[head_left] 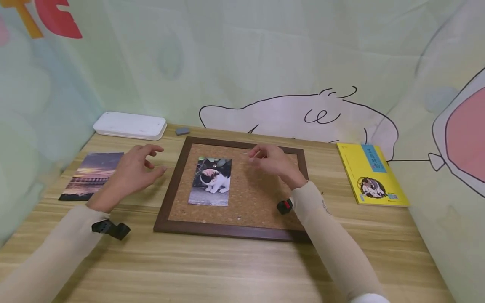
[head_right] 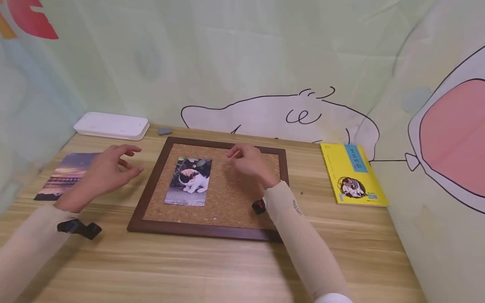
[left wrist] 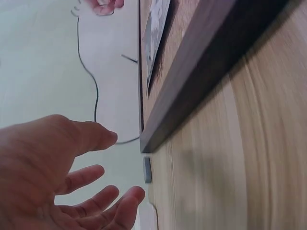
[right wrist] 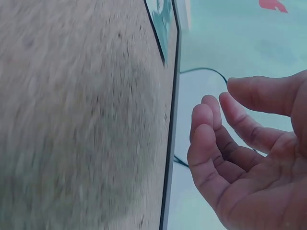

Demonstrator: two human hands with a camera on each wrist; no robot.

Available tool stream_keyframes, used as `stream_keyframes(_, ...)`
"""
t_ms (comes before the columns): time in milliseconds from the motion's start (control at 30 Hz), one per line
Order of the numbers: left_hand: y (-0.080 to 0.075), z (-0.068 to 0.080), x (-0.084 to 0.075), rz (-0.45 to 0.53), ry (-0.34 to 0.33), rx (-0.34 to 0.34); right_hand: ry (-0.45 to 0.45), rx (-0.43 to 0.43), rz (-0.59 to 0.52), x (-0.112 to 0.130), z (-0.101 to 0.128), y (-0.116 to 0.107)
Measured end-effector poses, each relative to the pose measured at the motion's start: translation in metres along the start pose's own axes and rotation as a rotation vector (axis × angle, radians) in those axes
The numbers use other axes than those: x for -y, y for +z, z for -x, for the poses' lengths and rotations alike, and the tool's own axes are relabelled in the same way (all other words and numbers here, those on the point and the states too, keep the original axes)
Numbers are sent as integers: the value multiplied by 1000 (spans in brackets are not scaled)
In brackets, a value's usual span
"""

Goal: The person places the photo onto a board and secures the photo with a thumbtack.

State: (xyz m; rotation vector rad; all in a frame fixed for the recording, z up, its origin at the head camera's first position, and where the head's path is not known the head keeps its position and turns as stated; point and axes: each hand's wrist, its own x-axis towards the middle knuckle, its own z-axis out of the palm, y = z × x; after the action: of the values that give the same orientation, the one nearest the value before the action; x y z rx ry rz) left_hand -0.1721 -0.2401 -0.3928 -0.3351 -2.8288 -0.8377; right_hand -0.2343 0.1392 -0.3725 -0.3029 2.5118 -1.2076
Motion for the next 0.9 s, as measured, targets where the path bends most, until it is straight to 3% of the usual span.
stream_keyframes(433,-18,14,32,-24,-93,-52,-3,-87,71,-28,24,-30)
stream_keyframes(767,-27,25,52,-53,-174,-71,-13,-102,56,-53,44,-42)
stream_keyframes(900,-32,28,59,-44,-237,-49,14,-107,36,-62,50,-46)
